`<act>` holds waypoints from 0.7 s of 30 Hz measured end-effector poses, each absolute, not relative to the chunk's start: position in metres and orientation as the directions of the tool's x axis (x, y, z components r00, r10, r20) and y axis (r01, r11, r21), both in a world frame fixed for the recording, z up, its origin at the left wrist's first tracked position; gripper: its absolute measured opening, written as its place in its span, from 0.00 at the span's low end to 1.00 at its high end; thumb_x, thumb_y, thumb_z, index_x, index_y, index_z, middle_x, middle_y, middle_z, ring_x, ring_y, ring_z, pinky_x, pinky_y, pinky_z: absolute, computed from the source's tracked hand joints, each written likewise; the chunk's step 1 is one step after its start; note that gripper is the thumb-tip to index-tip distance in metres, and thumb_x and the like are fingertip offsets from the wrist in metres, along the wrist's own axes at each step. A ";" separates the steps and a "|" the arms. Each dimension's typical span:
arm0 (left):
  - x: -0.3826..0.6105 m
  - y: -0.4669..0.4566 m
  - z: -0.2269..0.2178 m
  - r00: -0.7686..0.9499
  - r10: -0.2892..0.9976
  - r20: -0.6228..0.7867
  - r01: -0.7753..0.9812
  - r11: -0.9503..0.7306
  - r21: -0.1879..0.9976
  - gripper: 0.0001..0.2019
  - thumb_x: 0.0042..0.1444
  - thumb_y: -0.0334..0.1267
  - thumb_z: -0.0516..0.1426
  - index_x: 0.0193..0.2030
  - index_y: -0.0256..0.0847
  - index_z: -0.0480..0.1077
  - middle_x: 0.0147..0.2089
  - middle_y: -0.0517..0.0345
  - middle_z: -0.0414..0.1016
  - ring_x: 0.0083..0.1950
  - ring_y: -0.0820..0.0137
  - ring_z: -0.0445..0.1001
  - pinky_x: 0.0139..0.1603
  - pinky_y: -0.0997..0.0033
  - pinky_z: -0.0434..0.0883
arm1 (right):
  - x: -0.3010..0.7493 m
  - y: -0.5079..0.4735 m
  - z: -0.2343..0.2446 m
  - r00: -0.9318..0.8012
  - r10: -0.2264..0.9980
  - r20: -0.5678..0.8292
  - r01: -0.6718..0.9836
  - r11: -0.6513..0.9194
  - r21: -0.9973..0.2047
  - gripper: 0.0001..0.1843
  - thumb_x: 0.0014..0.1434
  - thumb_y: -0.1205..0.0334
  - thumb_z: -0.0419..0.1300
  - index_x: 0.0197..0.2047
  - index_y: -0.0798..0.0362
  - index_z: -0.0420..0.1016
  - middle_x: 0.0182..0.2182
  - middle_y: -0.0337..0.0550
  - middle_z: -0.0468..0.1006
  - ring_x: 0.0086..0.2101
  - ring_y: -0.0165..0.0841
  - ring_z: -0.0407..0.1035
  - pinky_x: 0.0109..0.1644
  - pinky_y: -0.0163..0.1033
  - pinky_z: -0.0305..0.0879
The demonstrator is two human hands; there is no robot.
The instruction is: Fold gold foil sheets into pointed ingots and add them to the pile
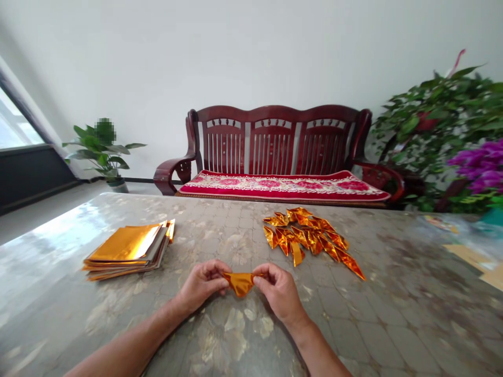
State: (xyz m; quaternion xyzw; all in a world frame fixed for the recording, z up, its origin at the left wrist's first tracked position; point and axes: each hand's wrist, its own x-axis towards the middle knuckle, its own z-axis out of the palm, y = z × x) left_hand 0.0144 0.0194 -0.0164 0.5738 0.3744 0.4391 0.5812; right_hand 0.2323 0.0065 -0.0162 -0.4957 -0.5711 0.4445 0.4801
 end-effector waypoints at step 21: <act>0.012 0.017 -0.017 0.212 0.962 0.170 0.114 -0.197 0.974 0.05 0.50 0.34 0.62 0.34 0.35 0.74 0.25 0.62 0.73 0.26 0.75 0.69 0.28 0.79 0.64 | 0.232 -0.001 -0.015 -0.110 0.935 0.336 0.405 0.351 -0.844 0.03 0.54 0.63 0.61 0.32 0.51 0.77 0.27 0.37 0.77 0.30 0.32 0.70 0.36 0.35 0.65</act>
